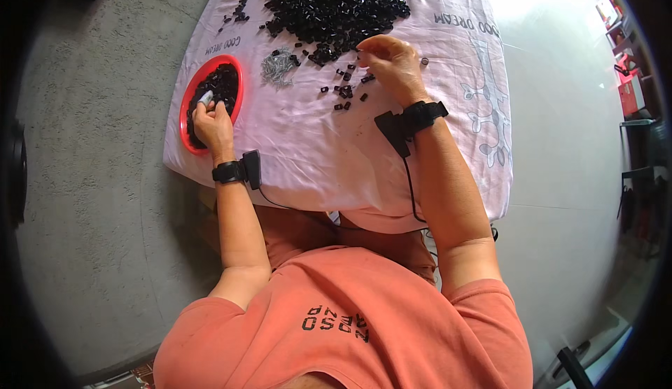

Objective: Sorting small black plastic components on a table into a red container.

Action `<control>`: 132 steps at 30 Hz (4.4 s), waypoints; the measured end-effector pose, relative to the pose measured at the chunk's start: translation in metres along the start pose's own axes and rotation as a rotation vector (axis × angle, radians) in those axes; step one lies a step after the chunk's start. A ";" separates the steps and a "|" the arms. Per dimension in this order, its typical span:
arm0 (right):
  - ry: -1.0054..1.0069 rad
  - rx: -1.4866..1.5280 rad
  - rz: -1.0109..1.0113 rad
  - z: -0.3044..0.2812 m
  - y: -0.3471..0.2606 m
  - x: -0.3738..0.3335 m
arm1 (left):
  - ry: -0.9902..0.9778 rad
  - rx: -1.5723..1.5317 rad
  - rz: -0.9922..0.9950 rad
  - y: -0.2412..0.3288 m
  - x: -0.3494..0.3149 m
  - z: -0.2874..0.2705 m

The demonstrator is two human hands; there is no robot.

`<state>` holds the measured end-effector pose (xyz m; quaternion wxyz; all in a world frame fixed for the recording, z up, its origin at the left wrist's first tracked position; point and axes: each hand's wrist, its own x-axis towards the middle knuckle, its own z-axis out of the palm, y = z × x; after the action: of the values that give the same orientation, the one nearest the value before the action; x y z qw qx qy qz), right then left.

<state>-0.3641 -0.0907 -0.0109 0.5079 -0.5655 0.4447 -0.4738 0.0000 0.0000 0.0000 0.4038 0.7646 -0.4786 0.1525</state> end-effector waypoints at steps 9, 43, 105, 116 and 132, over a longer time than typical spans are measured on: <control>-0.124 -0.597 -0.232 0.007 -0.018 -0.016 | -0.341 -0.346 0.191 0.085 -0.042 0.018; -0.021 -0.706 -0.372 0.018 -0.014 -0.017 | -0.623 -0.294 0.410 0.137 -0.063 0.036; -0.226 0.416 0.096 0.025 -0.021 -0.017 | -0.382 -0.360 0.083 0.072 -0.033 0.031; -0.216 0.387 0.096 0.026 -0.016 -0.015 | -0.421 -0.102 0.204 0.059 -0.033 0.039; -0.239 0.307 0.068 0.026 -0.018 -0.016 | -0.399 -0.125 0.285 0.076 -0.037 0.037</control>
<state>-0.3408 -0.0698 0.0049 0.6532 -0.5182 0.3226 -0.4480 -0.0892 -0.0221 -0.0108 0.3223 0.6779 -0.6603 0.0240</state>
